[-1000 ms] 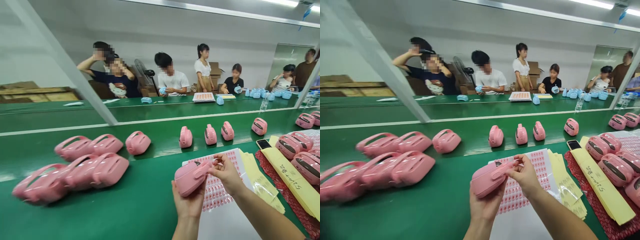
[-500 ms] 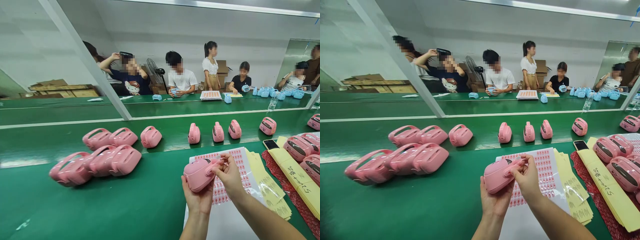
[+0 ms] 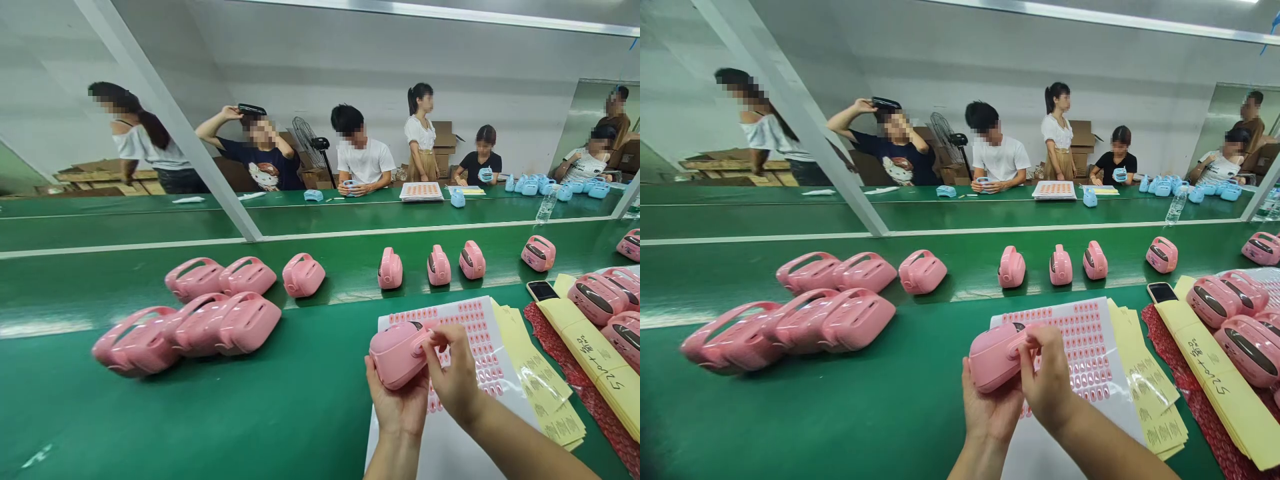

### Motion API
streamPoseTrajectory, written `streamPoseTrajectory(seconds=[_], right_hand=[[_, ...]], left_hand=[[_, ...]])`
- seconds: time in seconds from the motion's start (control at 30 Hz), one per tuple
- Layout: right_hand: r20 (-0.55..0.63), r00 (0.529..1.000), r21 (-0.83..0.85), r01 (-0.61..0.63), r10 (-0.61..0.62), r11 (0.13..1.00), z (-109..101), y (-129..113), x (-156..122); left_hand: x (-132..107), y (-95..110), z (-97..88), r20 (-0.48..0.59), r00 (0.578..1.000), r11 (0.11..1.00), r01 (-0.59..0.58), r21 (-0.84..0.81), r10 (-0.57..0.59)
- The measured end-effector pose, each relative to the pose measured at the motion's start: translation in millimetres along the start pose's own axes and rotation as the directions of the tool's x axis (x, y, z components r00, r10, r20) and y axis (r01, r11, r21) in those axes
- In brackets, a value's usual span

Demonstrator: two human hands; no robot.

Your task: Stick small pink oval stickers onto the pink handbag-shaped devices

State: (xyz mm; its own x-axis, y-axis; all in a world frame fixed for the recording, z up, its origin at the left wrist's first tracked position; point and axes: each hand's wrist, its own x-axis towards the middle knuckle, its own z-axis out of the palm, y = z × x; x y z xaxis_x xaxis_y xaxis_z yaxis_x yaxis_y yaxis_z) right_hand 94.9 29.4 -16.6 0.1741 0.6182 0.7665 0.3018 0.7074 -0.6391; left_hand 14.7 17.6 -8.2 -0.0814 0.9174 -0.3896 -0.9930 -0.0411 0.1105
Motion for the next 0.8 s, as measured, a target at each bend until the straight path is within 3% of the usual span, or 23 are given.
streamPoseTrajectory(seconds=[0.07,0.1,0.2,0.3,0.37,0.47,0.6,0.7,0.8], right_hand=[[0.056,0.988,-0.094,0.147,-0.142,0.985,-5,9,1],[0.082,0.986,-0.123,0.152,-0.143,0.981,-8,13,3],[0.183,0.979,-0.113,-0.065,0.085,0.991,-10,18,6],[0.287,0.899,-0.013,-0.340,0.329,0.940,-5,16,0],[0.343,0.866,0.071,-0.410,0.364,0.909,0,20,-6],[0.431,0.842,0.099,-0.403,0.326,0.910,3,49,-6],[0.374,0.862,-0.214,-0.278,0.341,0.937,1,109,16],[0.396,0.856,-0.264,-0.239,0.331,0.934,5,133,30],[0.422,0.847,-0.264,-0.227,0.324,0.938,12,134,30]], left_hand=[[-1,0,2.7,-0.036,0.999,1.000,0.005,0.003,-0.005],[-2,0,4.3,-0.052,0.999,1.000,-0.003,0.008,0.003],[-3,-3,6.0,-0.064,0.998,1.000,-0.020,0.024,0.021],[-1,-1,-2.9,-0.028,1.000,0.999,0.005,0.041,-0.004],[2,5,-15.6,0.022,1.000,0.999,-0.004,0.045,0.003],[7,25,-38.2,0.170,0.984,0.995,-0.063,0.072,0.050],[10,52,-58.2,0.347,0.933,0.984,-0.140,0.113,0.093],[8,59,-62.0,0.322,0.921,0.953,-0.273,0.130,0.219],[2,56,-60.8,0.241,0.919,0.903,-0.366,0.227,0.312]])
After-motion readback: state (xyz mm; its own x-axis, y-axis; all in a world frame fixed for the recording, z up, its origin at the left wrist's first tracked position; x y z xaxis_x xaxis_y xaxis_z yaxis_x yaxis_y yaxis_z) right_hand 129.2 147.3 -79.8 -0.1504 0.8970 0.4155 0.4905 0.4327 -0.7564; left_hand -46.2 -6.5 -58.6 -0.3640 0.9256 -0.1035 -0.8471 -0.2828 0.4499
